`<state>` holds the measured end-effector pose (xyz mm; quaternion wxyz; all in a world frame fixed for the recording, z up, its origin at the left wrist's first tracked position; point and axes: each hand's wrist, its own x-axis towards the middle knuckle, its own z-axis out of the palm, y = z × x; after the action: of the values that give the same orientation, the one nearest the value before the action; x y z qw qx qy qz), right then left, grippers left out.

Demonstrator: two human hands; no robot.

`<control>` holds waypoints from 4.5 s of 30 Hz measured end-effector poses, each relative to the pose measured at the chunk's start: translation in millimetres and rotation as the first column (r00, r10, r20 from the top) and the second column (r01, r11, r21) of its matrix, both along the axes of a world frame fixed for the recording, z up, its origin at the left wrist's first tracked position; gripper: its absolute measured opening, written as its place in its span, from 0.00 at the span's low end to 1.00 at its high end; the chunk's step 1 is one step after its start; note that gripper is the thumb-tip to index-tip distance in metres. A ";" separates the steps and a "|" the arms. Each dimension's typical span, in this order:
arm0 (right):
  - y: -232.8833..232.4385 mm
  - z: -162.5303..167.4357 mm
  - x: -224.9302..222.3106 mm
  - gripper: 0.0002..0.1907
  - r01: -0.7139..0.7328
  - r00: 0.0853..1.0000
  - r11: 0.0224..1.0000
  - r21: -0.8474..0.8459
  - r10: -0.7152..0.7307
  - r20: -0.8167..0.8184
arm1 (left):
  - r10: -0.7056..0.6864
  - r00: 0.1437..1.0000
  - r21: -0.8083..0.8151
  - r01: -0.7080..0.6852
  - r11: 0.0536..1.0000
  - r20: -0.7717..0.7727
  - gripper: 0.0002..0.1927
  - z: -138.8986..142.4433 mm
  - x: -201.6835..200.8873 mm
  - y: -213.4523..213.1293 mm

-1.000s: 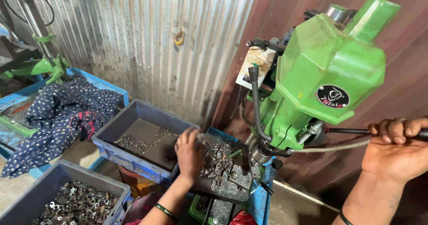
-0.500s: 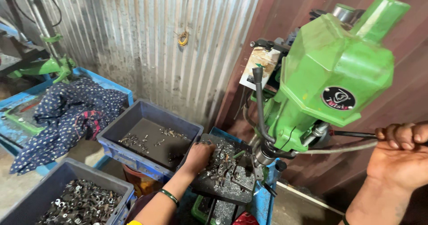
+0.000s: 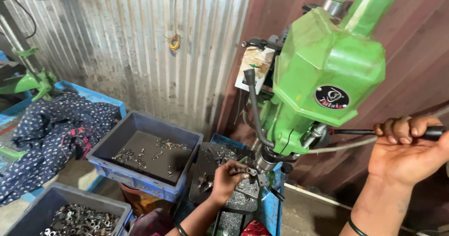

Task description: The person operates a bench drill press, holding small metal parts under the spinning bit with one hand while pulling the feed lever with the other. Drilled parts are placed into a nearby tray, and the person occasionally reaches into a bin to retrieve more parts.

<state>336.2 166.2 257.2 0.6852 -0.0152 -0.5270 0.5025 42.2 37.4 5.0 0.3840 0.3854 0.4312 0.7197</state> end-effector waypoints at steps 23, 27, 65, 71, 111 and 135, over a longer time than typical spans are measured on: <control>-56.0 -30.2 3.9 0.29 0.026 0.999 0.999 0.028 -0.025 -0.041 | 0.114 0.842 -0.176 -0.240 0.955 -0.527 0.10 23.3 7.0 -12.9; -76.3 -94.4 -1.1 0.26 0.200 0.976 0.969 0.143 -0.184 -0.120 | 0.110 0.867 -0.214 -0.240 0.947 -0.485 0.10 31.1 6.6 -16.5; 13.0 28.3 -6.3 0.31 0.089 0.991 0.996 -0.022 -0.086 0.105 | 0.139 0.830 -0.163 -0.265 0.950 -0.540 0.15 15.7 5.6 -29.5; 14.5 25.2 -6.5 0.32 0.078 0.993 0.997 -0.017 -0.076 0.095 | 0.141 0.915 -0.249 -0.247 0.937 -0.377 0.16 0.4 17.5 -27.5; -43.1 -120.5 27.3 0.28 0.141 0.988 0.964 0.223 -0.122 -0.100 | 0.229 0.444 0.105 -0.286 0.952 -0.866 0.15 23.7 -2.9 -19.6; -23.1 -3.7 -7.6 0.29 -0.178 0.955 0.984 -0.027 0.166 -0.245 | -0.119 0.280 -0.256 -0.527 0.810 -0.953 0.17 3.3 -40.0 -27.2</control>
<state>328.5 143.1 253.5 0.6975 0.0755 -0.4265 0.5708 2.2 10.2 8.3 0.0450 0.5451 0.7996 0.2481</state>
